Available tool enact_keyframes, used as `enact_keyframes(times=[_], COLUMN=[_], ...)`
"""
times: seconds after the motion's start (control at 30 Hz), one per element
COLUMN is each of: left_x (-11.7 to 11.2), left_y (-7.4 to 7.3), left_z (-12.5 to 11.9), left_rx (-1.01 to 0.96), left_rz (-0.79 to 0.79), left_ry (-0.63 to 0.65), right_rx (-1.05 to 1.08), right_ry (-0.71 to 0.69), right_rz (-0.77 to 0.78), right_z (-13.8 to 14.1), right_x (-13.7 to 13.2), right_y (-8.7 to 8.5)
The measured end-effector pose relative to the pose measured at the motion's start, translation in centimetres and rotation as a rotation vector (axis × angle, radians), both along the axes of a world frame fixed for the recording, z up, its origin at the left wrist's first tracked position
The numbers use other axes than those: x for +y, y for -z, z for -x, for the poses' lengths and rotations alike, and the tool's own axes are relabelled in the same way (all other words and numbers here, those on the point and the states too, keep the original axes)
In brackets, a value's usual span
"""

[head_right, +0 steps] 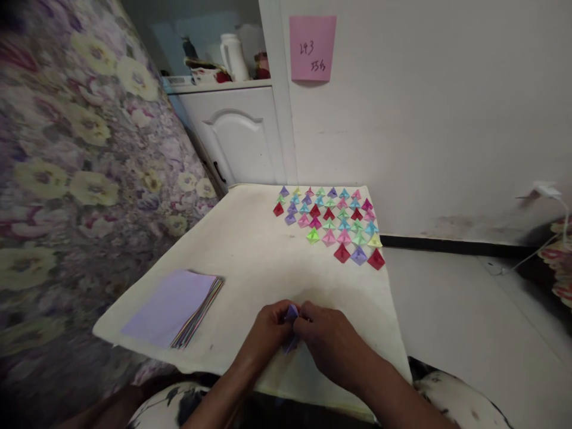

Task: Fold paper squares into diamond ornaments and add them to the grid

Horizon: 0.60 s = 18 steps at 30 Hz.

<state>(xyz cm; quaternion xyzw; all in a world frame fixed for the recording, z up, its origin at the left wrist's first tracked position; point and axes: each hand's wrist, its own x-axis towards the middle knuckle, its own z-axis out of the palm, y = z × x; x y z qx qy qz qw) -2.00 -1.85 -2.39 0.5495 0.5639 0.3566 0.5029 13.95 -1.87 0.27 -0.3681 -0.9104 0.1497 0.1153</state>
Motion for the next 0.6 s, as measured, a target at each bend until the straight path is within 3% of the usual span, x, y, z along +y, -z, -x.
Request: enact_keyframes(times=[0.17,0.33,0.6], left_x=[-0.07,-0.28,-0.29], left_y=[-0.34,-0.79,-0.53], left_z=[-0.01,0.11,0.11], left_rx=[0.082,0.205,0.200], left_rz=[-0.051,-0.139,-0.151], left_ry=[0.053,0.056,0.034], right_rx=[-0.097,-0.098,-0.119], right_ry=[0.041,0.020,-0.002], right_rz=[-0.032,-0.014,0.010], right_z=[0.19,-0.18,-0.10], right_x=[0.07,-0.15,-0.15], right_y=[0.57,0.00,0.47])
